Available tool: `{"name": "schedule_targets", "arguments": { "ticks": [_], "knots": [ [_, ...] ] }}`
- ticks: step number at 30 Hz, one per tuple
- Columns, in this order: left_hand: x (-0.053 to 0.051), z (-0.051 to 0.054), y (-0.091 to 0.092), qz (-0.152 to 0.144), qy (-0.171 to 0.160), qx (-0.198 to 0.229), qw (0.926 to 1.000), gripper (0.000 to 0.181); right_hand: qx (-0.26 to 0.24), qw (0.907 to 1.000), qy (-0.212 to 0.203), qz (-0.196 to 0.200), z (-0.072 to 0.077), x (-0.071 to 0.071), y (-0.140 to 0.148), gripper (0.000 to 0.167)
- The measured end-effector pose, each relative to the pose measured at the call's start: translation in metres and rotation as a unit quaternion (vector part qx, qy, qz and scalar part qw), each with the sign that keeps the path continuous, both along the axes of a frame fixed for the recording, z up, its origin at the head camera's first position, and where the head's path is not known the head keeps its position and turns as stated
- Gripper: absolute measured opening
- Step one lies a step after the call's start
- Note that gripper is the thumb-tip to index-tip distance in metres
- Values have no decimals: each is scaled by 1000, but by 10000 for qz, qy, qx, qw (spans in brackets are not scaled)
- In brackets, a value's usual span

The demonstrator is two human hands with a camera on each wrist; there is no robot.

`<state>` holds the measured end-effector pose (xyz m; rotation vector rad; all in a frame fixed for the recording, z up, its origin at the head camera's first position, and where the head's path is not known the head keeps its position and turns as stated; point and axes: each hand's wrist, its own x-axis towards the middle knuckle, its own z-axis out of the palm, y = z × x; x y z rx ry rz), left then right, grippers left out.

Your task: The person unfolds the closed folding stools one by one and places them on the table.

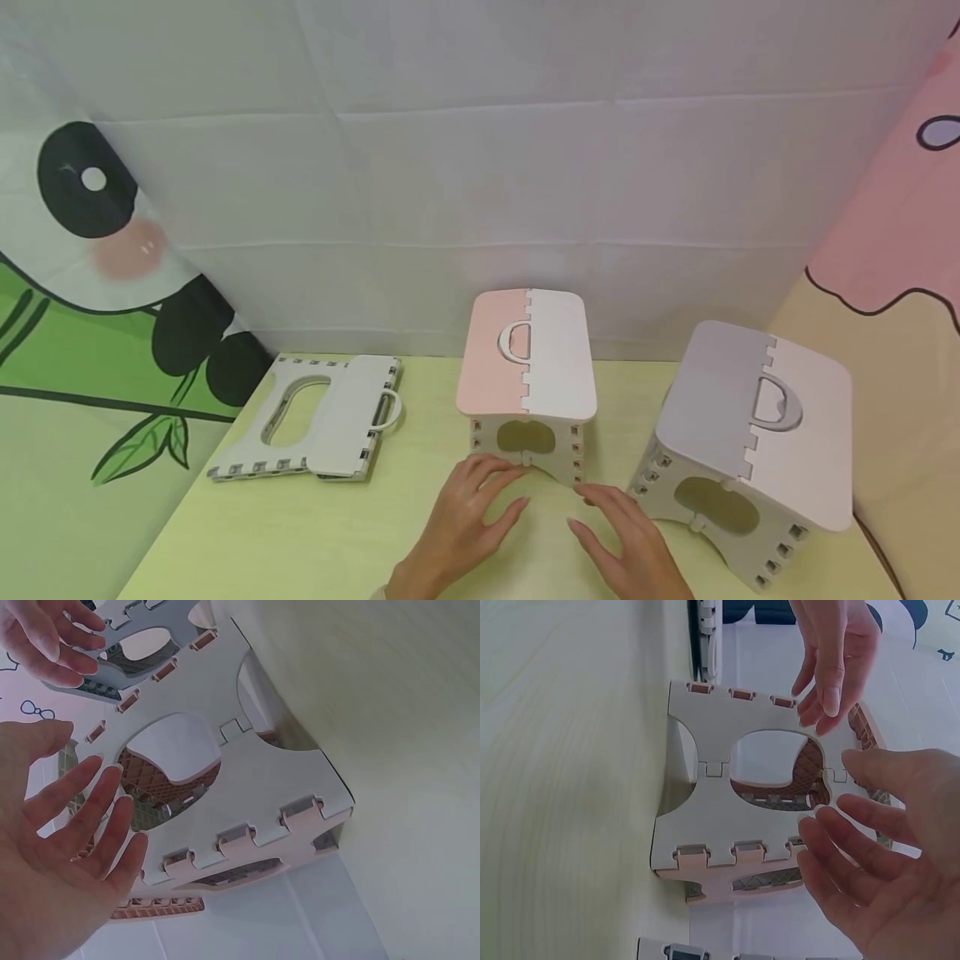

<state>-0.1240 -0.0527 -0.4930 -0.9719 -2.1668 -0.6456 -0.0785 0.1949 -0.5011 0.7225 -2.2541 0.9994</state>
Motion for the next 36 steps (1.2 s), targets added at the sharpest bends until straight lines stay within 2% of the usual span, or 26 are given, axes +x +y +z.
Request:
{"name": "schedule_targets", "arguments": {
  "ticks": [3, 9, 19, 27, 36],
  "knots": [
    [0, -2, -4, 50, -25, 15, 10000, 32, 21, 9999, -154, -30, 1, 0, -2, 62],
    [0, -5, -12, 120, -65, 48, 9999, 30, -94, 9999, -73, -115, -2, -3, -7, 66],
    [-2, -7, -22, 174, -92, 211, 9996, 26, -252, 9970, -678, -286, 1, -2, -18, 55],
    [-2, -9, -32, 335, -219, 226, 9989, 27, -329, 9943, -990, -234, 4, -3, -25, 48],
    [-1, -10, -40, 477, -371, 296, 9977, 28, -736, 9853, -1533, -130, 2, -6, -33, 40]
  ]
}}
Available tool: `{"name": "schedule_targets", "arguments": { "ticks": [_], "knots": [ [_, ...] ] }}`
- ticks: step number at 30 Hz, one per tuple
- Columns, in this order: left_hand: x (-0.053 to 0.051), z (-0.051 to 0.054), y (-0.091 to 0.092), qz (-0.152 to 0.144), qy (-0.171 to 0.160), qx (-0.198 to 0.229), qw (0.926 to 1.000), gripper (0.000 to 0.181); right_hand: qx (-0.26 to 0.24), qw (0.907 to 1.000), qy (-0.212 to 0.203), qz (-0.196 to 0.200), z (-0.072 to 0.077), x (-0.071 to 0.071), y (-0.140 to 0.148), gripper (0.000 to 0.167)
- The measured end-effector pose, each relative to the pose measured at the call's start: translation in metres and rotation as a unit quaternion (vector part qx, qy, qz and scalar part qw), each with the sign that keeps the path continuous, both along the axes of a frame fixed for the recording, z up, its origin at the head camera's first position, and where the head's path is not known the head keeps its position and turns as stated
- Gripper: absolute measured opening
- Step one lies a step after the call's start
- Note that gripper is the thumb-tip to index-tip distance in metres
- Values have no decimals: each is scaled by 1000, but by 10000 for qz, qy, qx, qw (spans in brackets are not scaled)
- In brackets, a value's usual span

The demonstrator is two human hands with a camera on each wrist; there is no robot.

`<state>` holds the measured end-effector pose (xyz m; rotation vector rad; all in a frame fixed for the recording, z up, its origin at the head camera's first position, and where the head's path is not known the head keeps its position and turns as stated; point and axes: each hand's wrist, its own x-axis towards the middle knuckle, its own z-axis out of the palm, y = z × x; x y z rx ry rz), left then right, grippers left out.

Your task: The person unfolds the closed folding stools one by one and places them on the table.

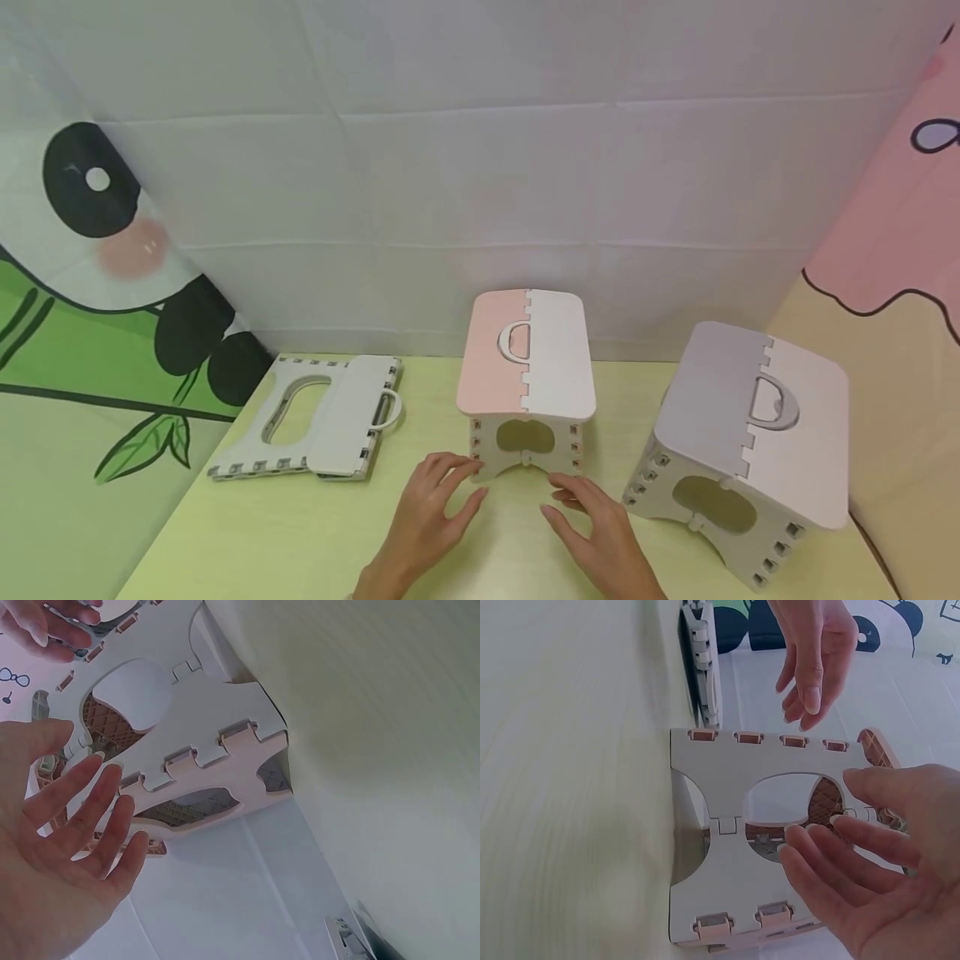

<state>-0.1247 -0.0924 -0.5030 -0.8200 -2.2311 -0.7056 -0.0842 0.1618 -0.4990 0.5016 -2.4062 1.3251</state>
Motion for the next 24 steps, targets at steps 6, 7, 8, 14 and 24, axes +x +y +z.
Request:
{"name": "schedule_targets", "arguments": {
  "ticks": [6, 7, 8, 14, 24],
  "knots": [
    [-2, 0, -5, -21, 74, 39, 10000, 28, -326, 9991, -246, 99, -1, 0, -6, 39],
    [-2, 0, -7, -4, 74, 38, 10000, 27, -369, 9988, -274, 141, -2, -1, -7, 38],
    [-2, 0, -8, 16, 63, 39, 10000, 27, -408, 9985, -296, 190, -2, -1, -9, 38],
    [-2, 0, -16, 142, 55, 16, 9999, 26, -542, 9967, -512, 325, -3, -2, -18, 36],
    [-3, -3, -29, 272, 149, 57, 9995, 25, -717, 9935, -739, 486, -7, -4, -33, 34]
  ]
}}
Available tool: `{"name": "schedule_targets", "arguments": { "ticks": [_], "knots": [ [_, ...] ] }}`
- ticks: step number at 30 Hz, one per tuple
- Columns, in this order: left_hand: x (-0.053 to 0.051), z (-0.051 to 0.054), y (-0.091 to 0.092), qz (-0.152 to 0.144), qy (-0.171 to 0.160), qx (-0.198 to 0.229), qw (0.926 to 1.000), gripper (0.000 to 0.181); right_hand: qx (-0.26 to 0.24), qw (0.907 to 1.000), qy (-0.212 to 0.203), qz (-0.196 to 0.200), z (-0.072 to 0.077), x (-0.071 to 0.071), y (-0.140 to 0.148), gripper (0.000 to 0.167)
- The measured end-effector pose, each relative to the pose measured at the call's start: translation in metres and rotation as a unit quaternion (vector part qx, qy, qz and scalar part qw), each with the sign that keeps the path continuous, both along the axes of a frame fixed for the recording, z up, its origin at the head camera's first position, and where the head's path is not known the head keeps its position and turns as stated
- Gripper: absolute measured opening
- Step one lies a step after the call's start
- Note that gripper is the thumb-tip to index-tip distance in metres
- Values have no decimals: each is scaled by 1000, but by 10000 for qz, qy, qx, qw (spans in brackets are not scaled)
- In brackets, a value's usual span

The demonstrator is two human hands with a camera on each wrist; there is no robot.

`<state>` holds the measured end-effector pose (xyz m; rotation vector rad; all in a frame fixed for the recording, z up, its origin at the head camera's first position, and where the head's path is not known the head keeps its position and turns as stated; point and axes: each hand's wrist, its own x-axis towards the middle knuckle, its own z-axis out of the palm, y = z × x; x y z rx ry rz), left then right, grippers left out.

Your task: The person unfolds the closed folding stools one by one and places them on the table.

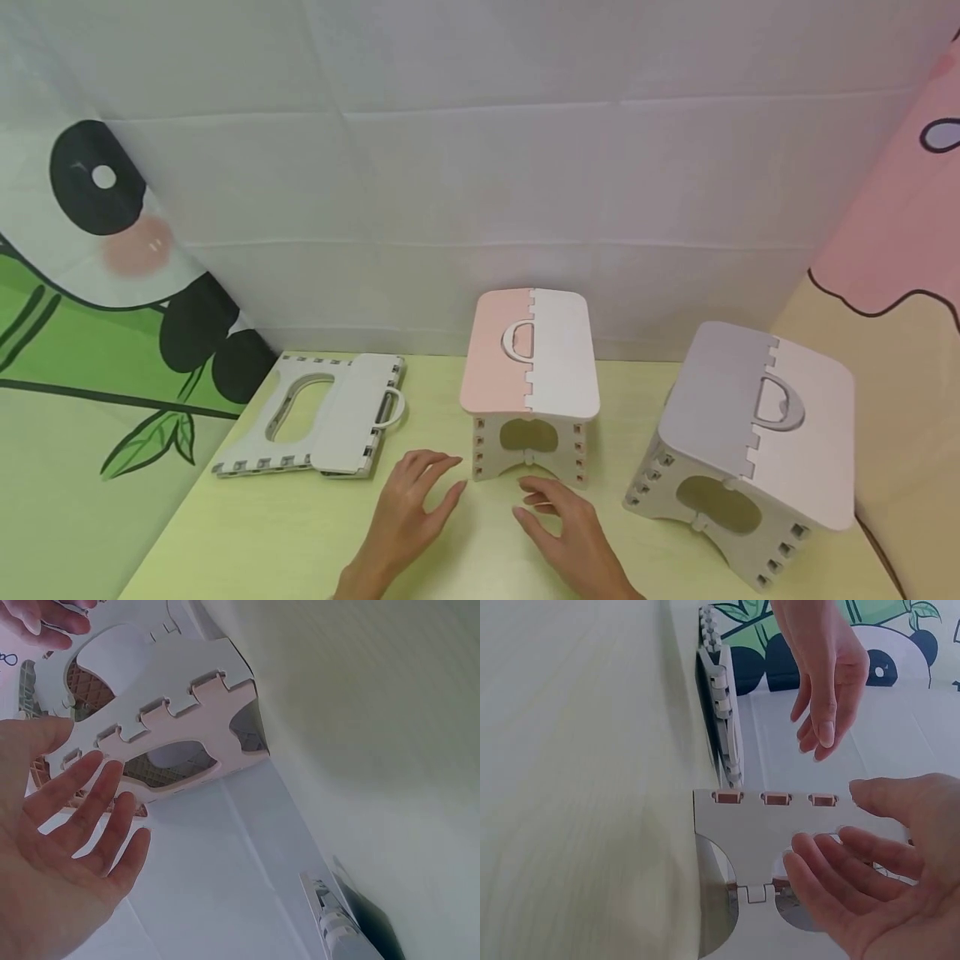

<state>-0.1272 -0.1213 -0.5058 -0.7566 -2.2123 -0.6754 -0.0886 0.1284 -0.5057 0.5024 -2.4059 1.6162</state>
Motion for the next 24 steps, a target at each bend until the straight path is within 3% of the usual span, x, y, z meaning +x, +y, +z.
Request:
{"name": "schedule_targets", "arguments": {
  "ticks": [5, 11, 19, 24],
  "knots": [
    [-1, -1, -5, 86, -80, -11, 9999, 26, -139, 9998, 12, 165, -3, -2, -5, 33],
    [-1, 0, -12, 205, -309, 18, 9993, 28, -354, 9985, -268, 321, -2, -3, -12, 33],
    [-1, -3, -21, 340, -296, 15, 9990, 28, -469, 9957, -656, 457, -2, -7, -19, 33],
    [-2, -4, -26, 406, -318, 10, 9987, 27, -558, 9953, -443, 658, -3, -9, -24, 31]
  ]
}}
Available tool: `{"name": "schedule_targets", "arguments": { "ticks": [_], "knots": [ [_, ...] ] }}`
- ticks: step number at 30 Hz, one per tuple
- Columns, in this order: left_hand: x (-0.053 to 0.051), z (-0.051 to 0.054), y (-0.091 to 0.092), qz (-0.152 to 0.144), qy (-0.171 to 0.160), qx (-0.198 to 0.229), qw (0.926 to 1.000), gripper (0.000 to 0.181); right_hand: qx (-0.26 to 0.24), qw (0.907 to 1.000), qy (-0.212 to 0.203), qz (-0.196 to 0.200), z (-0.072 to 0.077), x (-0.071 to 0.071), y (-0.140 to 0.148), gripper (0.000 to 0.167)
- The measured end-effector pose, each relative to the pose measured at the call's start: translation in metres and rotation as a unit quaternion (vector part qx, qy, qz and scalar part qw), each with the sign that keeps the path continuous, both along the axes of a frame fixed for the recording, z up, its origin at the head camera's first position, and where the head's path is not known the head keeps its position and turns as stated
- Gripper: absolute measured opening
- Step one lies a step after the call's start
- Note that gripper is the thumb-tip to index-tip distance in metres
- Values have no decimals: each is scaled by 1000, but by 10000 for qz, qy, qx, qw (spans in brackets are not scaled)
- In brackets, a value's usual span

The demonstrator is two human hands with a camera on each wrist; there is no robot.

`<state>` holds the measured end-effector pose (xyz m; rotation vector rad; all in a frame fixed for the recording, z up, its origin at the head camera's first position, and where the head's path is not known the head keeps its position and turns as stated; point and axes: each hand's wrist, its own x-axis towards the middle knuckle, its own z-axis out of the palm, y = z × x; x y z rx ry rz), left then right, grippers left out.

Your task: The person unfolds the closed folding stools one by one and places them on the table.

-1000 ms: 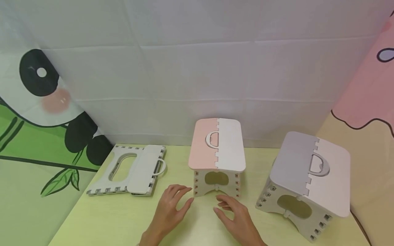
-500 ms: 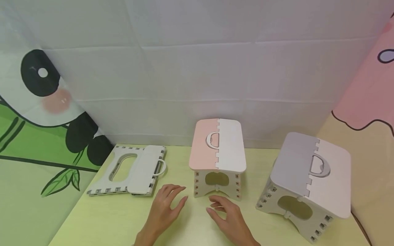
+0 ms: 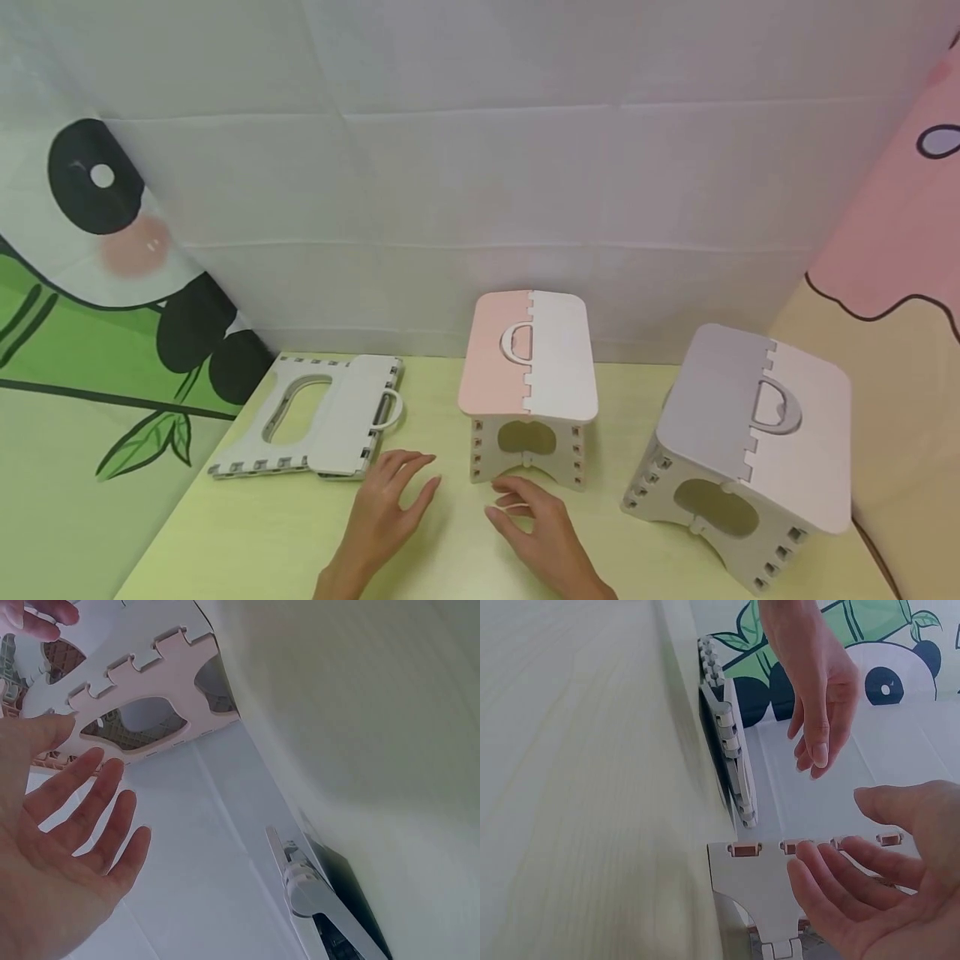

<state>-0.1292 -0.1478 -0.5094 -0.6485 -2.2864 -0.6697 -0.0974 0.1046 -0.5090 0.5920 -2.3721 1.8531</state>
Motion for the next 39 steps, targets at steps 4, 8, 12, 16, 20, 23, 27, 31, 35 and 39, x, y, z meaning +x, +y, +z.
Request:
{"name": "schedule_targets", "arguments": {
  "ticks": [4, 8, 12, 16, 20, 23, 27, 31, 35, 39],
  "knots": [
    [-1, 0, -5, 82, 31, -9, 10000, 27, -110, 9999, -20, 111, -1, -1, -4, 30],
    [-3, -1, -10, 162, 254, -18, 9995, 29, -191, 9990, -333, 219, -2, -3, -9, 30],
    [-5, -3, -16, 214, 400, -42, 9990, 30, -248, 9974, -580, 348, -3, -4, -13, 34],
    [-6, -5, -21, 222, 433, -83, 9988, 30, -236, 9957, -786, 424, -3, -5, -18, 41],
    [-7, -6, -27, 277, 327, -82, 9990, 28, -233, 9947, -869, 492, -3, -7, -23, 42],
    [-8, -7, -31, 329, 295, -69, 9990, 28, -237, 9948, -832, 546, -2, -10, -27, 39],
    [-10, -8, -37, 354, 475, -79, 9982, 30, -260, 9951, -738, 601, -3, -14, -32, 38],
    [-10, -7, -42, 386, 512, -77, 9979, 30, -222, 9958, -614, 638, -4, -18, -37, 39],
    [-10, -7, -47, 413, 499, -58, 9979, 31, -112, 9964, -503, 667, -5, -20, -41, 39],
    [-10, -8, -52, 482, 463, -5, 9978, 30, -63, 9963, -422, 744, -5, -22, -44, 41]
  ]
}}
